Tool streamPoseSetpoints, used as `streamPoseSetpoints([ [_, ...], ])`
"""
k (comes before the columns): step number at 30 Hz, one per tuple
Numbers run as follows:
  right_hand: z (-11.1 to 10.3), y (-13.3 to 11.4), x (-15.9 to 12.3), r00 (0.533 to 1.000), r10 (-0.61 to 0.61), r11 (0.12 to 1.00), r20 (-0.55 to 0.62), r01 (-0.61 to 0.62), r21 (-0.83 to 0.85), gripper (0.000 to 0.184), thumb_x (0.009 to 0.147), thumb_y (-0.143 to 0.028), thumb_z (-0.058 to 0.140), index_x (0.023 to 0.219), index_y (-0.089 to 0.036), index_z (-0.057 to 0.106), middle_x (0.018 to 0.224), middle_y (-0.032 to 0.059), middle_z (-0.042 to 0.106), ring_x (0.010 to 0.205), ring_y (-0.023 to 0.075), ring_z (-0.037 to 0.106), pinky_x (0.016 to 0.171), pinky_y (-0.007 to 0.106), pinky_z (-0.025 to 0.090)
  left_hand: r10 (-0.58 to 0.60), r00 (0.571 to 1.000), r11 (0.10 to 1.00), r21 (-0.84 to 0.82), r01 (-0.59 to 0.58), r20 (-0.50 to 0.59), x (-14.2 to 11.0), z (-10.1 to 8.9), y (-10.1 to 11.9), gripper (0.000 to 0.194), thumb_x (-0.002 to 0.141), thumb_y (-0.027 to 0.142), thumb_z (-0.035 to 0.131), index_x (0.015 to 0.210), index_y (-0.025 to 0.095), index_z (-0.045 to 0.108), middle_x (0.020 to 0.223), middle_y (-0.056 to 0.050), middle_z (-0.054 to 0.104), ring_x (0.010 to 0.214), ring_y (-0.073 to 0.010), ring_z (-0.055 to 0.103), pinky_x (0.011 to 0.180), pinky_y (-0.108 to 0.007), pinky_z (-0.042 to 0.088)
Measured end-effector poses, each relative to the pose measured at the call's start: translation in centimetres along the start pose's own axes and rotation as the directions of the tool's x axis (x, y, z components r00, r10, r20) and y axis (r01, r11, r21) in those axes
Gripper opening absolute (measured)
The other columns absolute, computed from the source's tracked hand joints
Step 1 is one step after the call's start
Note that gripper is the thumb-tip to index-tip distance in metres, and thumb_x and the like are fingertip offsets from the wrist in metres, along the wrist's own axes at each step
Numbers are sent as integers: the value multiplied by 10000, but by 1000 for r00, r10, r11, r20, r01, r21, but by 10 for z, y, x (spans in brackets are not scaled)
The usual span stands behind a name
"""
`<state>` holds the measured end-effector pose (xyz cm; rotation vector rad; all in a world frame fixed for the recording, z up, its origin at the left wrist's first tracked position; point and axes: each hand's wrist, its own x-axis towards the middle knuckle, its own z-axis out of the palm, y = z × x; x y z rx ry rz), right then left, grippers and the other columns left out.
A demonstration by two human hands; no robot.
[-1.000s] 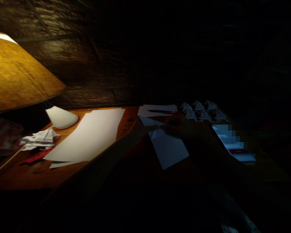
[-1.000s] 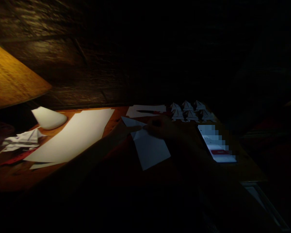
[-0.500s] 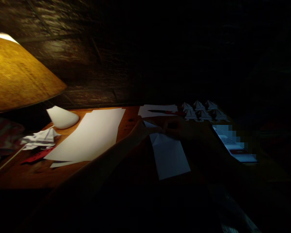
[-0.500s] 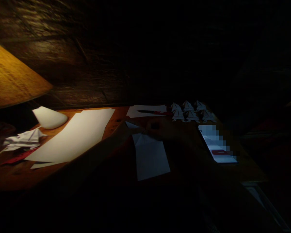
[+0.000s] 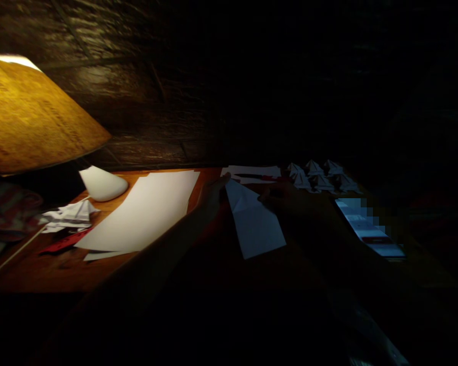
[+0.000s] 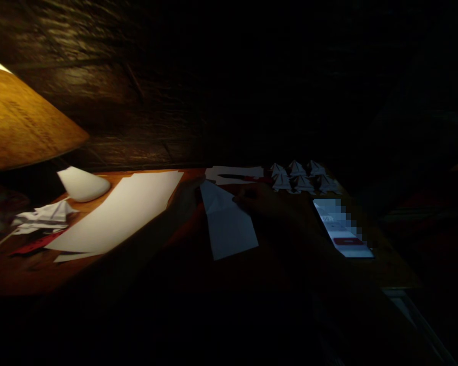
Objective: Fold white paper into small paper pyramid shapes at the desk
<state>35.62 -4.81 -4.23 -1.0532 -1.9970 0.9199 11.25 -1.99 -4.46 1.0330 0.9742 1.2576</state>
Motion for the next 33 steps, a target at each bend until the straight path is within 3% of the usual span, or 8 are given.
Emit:
streamPoseSetpoints([
  [6,1,-2,1,999,32,998,7,-33,53,166,855,-342,665,884,-195,735,921,55,766,807,189,682,727,314,518,45,999,998,-45,-45,-5,1,-2,0,259,779,411,793,886,178,758,943,-94,775,857,-261,716,767,-388,563],
  [10,7,-2,0,990,120,948,-68,-94,304,284,866,-472,679,837,-190,673,777,23,694,672,156,613,627,286,481,-6,985,987,-158,34,172,-7,4,6,425,791,402,780,1173,224,721,1023,-58,781,957,-265,718,852,-392,565],
  [13,8,3,2,982,178,891,-63,-133,434,353,849,-544,709,817,-197,657,731,16,664,640,156,594,594,283,467,-28,946,976,-193,95,323,-16,8,10,575,794,354,736,1339,193,644,1126,-88,773,1091,-326,700,966,-478,533],
  [17,6,9,5,982,180,889,-60,-137,437,360,820,-566,753,845,-210,700,777,38,701,708,188,627,614,296,491,-9,902,966,-230,120,431,-21,10,11,578,762,312,720,1322,192,637,1187,-101,758,1177,-360,669,1032,-533,490],
  [22,6,2,0,983,180,916,-23,-159,369,399,858,-587,714,975,-207,741,892,55,741,745,182,645,609,281,495,6,939,983,-177,58,344,-14,7,5,296,736,228,698,1027,180,702,1061,-74,765,1015,-296,701,910,-443,546],
  [27,6,-2,-3,992,103,978,76,-115,173,530,769,-476,838,1215,-221,710,1022,74,766,779,194,686,610,278,513,19,986,992,-128,3,168,-6,7,-3,119,751,216,707,856,162,690,933,-72,741,859,-245,694,730,-348,551],
  [30,6,-1,-1,997,67,990,37,-71,119,429,820,-449,787,1167,-205,722,1063,93,770,822,211,701,644,301,533,-4,999,997,-79,8,44,-4,7,-6,184,744,216,783,904,159,713,854,-63,732,782,-222,692,685,-325,550],
  [33,6,-3,0,996,83,996,-14,-82,48,329,895,-468,691,1072,-199,756,1034,91,778,828,223,705,663,315,531,19,999,999,28,-20,46,-4,7,-7,267,712,209,843,949,145,739,889,-74,757,771,-210,700,690,-319,565],
])
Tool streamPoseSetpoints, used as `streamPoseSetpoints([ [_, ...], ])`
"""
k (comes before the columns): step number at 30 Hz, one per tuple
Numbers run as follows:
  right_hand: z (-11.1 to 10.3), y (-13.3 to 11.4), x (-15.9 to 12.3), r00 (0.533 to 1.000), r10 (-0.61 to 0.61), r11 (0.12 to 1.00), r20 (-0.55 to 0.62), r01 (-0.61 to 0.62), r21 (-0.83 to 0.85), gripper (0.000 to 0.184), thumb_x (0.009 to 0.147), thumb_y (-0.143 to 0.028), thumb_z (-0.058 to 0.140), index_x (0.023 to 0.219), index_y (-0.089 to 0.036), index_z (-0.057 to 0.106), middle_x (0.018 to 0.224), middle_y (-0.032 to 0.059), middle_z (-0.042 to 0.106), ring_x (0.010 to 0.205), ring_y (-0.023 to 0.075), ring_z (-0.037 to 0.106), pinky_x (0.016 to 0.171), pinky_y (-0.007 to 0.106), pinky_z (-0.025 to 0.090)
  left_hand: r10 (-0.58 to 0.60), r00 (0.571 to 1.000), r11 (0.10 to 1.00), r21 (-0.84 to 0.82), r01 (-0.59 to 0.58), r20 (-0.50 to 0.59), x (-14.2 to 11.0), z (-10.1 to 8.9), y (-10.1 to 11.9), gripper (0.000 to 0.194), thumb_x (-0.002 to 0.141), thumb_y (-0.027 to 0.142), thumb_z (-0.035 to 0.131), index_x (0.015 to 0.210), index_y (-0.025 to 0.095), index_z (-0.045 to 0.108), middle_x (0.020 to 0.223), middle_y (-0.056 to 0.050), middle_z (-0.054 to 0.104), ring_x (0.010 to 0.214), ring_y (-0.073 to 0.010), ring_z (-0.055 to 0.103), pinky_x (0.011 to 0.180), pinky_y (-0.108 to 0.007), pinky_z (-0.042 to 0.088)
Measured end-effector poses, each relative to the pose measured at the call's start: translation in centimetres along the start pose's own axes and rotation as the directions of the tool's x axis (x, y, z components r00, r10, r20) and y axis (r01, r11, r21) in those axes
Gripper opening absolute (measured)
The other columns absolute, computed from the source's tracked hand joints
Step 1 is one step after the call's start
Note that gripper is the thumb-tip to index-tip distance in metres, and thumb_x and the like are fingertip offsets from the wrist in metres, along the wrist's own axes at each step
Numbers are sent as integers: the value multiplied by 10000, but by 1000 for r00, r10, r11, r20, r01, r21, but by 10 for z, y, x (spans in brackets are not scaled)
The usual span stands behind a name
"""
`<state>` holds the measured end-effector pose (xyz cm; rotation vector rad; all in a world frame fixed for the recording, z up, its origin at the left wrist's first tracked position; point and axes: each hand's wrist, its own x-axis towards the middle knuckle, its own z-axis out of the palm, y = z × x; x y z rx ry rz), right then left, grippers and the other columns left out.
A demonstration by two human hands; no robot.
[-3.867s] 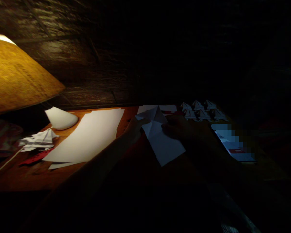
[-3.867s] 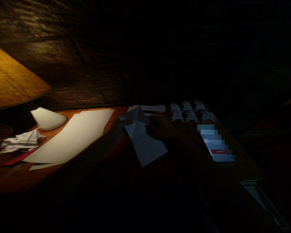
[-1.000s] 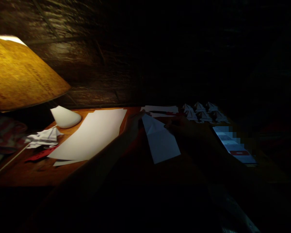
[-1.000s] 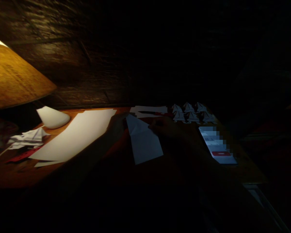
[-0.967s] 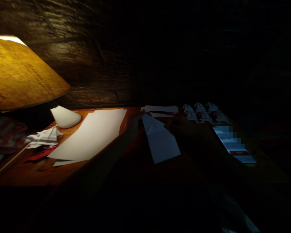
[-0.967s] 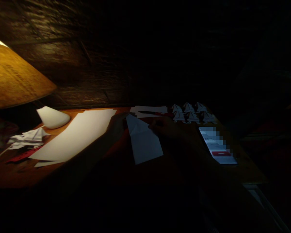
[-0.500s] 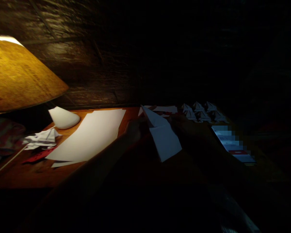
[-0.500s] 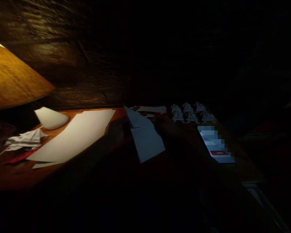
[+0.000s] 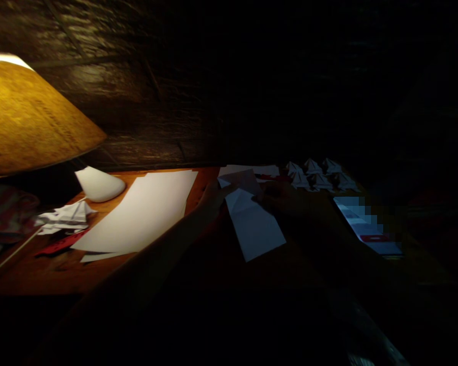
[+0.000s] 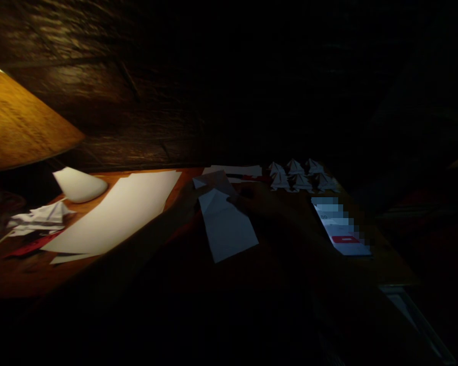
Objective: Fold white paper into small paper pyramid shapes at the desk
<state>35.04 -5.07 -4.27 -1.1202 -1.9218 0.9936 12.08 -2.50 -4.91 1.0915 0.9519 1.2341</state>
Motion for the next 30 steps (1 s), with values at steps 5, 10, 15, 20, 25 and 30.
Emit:
streamPoseSetpoints([
  [5,-1,-2,1,999,-23,996,-44,19,-87,317,927,-445,611,1001,-187,781,977,80,787,794,224,694,658,325,515,99,994,972,208,-105,38,-5,1,-1,271,692,231,885,899,141,736,847,-80,756,771,-222,705,679,-326,560],
  [10,-1,2,4,995,-84,990,-45,78,-114,288,939,-419,599,968,-208,792,974,69,791,855,236,699,739,356,539,103,994,934,338,-113,48,-11,4,-2,327,635,198,907,906,151,732,886,-83,768,771,-233,711,666,-339,564],
  [15,0,2,3,997,-77,995,-20,76,-66,287,942,-405,607,1046,-210,790,1027,58,794,870,232,713,757,353,558,132,990,932,334,-140,49,-14,8,-1,282,719,293,855,925,146,730,920,-95,775,791,-229,724,699,-344,579],
  [20,3,-1,0,998,-66,993,-16,64,-99,335,949,-457,603,1051,-198,789,1023,74,798,827,223,718,687,327,544,167,986,910,384,-158,11,-16,10,-1,261,694,303,864,844,146,720,834,-90,764,737,-226,709,634,-323,563],
  [25,4,2,2,996,-61,995,-60,55,-82,360,951,-482,580,977,-191,791,961,71,793,782,209,702,661,316,524,148,989,918,370,-146,22,-14,9,-3,204,706,275,846,794,150,712,777,-74,746,726,-228,700,631,-324,553],
  [30,0,-2,3,993,54,998,-104,-57,-28,362,860,-539,701,877,-181,757,937,99,777,793,225,692,669,336,531,124,992,971,207,-117,-18,-7,5,-3,202,755,281,817,875,143,732,856,-80,751,776,-223,701,687,-329,552],
])
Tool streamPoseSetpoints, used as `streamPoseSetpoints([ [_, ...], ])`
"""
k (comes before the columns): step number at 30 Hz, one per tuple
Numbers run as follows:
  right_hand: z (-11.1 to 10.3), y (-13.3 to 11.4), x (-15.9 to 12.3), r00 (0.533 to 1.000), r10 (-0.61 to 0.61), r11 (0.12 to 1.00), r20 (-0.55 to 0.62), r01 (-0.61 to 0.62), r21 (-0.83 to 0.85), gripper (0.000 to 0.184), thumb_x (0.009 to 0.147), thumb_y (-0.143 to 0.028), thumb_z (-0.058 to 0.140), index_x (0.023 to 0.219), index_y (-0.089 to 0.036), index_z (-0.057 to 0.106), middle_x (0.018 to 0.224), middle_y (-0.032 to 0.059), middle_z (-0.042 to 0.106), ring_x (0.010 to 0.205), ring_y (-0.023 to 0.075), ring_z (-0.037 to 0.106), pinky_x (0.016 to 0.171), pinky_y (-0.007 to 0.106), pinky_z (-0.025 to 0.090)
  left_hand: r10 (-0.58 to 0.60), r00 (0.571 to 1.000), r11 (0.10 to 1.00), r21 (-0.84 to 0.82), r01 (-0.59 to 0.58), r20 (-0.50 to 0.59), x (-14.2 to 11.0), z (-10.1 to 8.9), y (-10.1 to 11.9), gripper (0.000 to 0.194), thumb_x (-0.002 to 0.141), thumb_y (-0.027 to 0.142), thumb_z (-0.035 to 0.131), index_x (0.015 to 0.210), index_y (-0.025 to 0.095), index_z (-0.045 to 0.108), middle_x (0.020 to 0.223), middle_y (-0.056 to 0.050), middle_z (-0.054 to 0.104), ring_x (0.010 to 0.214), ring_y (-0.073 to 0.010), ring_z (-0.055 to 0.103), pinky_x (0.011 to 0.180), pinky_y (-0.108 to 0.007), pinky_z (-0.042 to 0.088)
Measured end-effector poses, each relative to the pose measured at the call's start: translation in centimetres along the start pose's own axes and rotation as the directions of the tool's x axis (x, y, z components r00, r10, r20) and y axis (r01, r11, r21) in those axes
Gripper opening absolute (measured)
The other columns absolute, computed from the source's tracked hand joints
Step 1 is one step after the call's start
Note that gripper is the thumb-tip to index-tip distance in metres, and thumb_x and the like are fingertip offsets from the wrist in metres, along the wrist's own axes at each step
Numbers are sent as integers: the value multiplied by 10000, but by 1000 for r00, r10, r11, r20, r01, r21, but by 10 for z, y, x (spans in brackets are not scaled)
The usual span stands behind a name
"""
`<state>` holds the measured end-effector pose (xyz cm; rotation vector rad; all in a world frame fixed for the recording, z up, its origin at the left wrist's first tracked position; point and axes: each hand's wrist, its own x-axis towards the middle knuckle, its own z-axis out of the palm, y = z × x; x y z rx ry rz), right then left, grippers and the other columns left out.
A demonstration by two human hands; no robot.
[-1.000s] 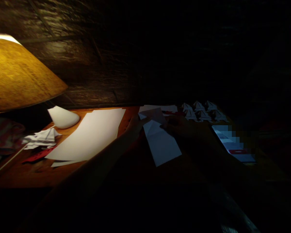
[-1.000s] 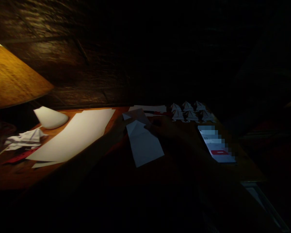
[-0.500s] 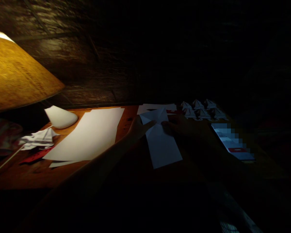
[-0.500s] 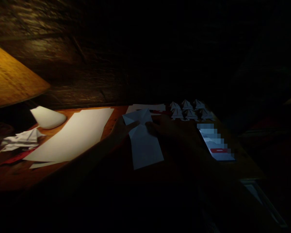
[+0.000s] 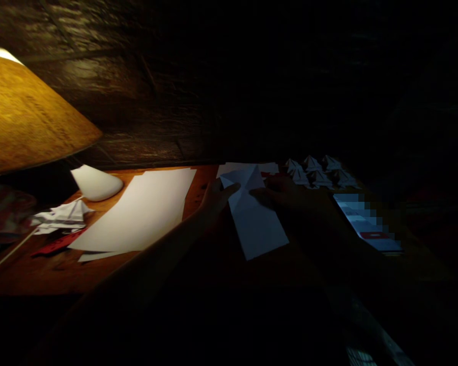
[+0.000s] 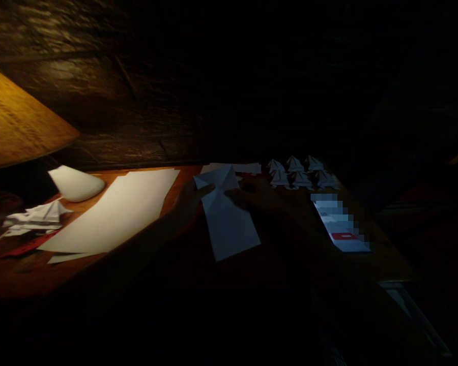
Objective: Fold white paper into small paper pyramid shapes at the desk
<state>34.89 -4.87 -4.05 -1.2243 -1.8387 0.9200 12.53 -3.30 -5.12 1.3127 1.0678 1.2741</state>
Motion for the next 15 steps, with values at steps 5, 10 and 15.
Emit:
streamPoseSetpoints([
  [5,-2,6,0,984,38,969,175,-80,235,333,741,-392,803,1009,-211,721,1033,86,779,840,229,712,702,345,559,-47,995,974,-226,26,-87,10,-8,4,274,702,216,813,944,155,699,933,-73,746,879,-236,705,777,-342,567],
  [10,-9,22,14,982,125,965,-144,-86,247,322,633,-343,796,884,-209,646,889,60,741,792,219,677,703,352,526,-159,984,929,-350,121,-82,17,-16,11,215,676,251,719,863,171,650,854,-51,708,835,-240,677,733,-357,573],
  [15,-20,22,19,942,195,899,-274,-60,434,314,629,-400,784,841,-194,680,769,24,681,672,160,613,668,319,487,-189,982,908,-383,170,-13,19,-29,22,242,776,407,637,828,171,654,845,-55,702,724,-215,651,593,-324,542],
])
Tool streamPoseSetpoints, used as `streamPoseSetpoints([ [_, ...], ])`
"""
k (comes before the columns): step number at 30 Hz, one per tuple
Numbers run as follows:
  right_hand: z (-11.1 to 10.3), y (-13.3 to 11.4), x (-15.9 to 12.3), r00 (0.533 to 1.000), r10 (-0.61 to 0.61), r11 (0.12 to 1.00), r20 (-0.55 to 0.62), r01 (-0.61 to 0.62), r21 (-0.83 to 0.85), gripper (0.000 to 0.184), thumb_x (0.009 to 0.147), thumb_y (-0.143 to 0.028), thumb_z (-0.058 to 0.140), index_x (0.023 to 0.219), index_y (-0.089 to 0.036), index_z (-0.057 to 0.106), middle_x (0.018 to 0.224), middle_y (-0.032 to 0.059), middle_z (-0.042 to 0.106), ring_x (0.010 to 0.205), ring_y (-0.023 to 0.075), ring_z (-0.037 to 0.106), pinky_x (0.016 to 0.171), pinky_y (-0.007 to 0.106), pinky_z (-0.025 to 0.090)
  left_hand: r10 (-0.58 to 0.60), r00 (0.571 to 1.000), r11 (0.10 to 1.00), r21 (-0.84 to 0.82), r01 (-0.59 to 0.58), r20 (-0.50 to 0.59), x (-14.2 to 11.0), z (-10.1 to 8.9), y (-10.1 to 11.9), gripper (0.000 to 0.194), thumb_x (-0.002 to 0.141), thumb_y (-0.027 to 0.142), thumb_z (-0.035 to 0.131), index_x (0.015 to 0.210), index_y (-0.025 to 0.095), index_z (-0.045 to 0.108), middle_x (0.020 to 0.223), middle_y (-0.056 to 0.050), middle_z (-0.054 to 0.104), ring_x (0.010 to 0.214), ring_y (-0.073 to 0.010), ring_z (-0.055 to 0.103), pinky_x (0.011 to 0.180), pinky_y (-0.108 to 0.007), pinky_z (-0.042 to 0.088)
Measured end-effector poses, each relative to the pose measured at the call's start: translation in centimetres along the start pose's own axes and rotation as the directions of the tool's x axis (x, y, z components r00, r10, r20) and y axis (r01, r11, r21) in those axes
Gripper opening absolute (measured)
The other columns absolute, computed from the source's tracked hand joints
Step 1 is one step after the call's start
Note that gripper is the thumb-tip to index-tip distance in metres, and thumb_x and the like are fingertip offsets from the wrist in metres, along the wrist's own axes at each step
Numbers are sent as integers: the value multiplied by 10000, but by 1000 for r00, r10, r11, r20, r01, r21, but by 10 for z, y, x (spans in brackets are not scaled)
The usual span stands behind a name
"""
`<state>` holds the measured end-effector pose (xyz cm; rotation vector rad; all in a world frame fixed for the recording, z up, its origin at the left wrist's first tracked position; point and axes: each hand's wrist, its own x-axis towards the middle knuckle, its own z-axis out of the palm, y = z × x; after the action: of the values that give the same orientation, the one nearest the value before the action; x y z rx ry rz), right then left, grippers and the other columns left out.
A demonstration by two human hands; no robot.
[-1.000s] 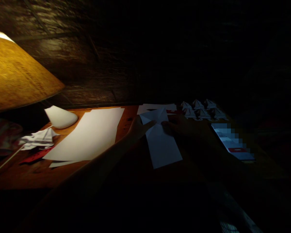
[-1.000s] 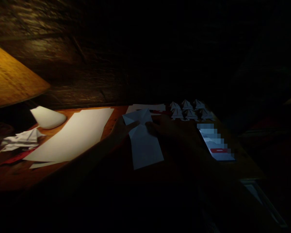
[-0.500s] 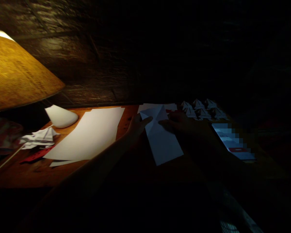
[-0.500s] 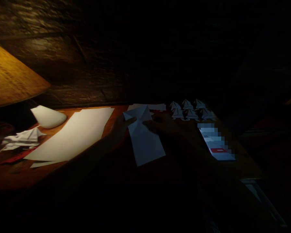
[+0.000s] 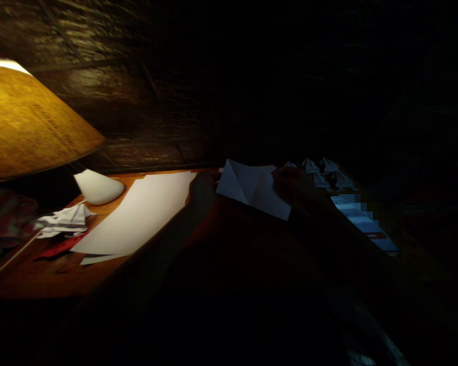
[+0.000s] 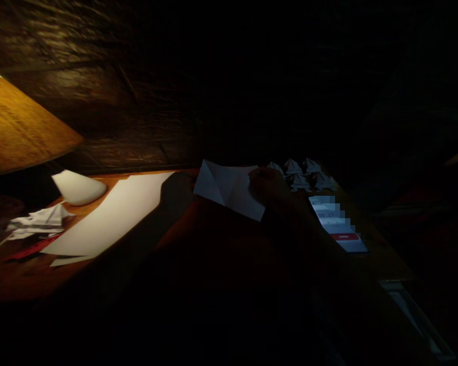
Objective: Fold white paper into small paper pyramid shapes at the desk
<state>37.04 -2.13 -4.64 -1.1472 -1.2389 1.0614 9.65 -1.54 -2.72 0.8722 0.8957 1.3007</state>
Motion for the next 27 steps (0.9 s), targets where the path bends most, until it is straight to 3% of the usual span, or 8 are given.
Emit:
streamPoseSetpoints([
  [5,-3,-11,-4,979,39,998,200,-50,48,310,625,-432,829,799,-198,726,816,50,739,720,175,636,678,316,504,-113,977,993,-1,115,179,0,-8,20,488,826,647,643,857,163,692,1003,-146,754,809,-270,700,639,-361,566],
  [10,-6,-17,-4,910,16,999,415,4,-49,285,672,-446,841,776,-200,741,861,49,762,871,210,696,787,344,540,-287,873,946,259,194,394,-5,0,12,555,752,668,747,985,164,735,1060,-166,747,852,-277,713,662,-340,556],
  [16,-2,-13,-9,813,87,996,576,-59,-68,337,672,-427,872,897,-200,766,889,38,772,872,197,715,807,345,559,-286,764,891,453,-9,578,-11,10,-23,386,691,445,865,973,202,761,910,-74,736,762,-191,661,657,-276,484],
  [18,3,-8,-6,807,83,996,585,-75,-37,368,657,-463,884,898,-213,760,914,38,776,913,200,722,857,358,561,-245,761,865,490,-108,601,-10,11,-32,289,656,371,886,839,195,747,786,-35,698,689,-160,614,625,-262,448],
  [20,6,-2,0,843,46,997,535,-70,24,407,666,-575,856,845,-227,742,935,52,779,977,221,725,922,387,555,-209,774,858,492,-148,598,-7,11,-37,242,653,322,883,778,186,725,743,-24,682,673,-152,601,630,-266,450],
  [22,6,1,6,892,53,993,450,-93,68,520,700,-742,752,802,-234,719,944,85,781,1002,249,727,943,416,555,-161,802,889,438,-136,575,-2,11,-39,230,651,283,881,762,181,707,779,-32,704,735,-170,642,696,-293,494],
  [24,2,-1,9,915,166,979,367,-199,54,672,777,-872,553,904,-234,722,990,124,784,986,274,737,905,445,570,-94,853,920,372,-122,514,1,11,-37,257,621,237,897,745,180,680,814,-40,723,822,-203,686,768,-331,528],
  [27,-4,-7,3,915,191,967,354,-237,89,837,810,-939,336,1048,-231,713,987,137,786,938,300,747,785,439,588,-89,901,950,307,-51,424,-1,11,-32,340,598,210,912,859,165,699,887,-73,754,922,-270,720,824,-388,556],
])
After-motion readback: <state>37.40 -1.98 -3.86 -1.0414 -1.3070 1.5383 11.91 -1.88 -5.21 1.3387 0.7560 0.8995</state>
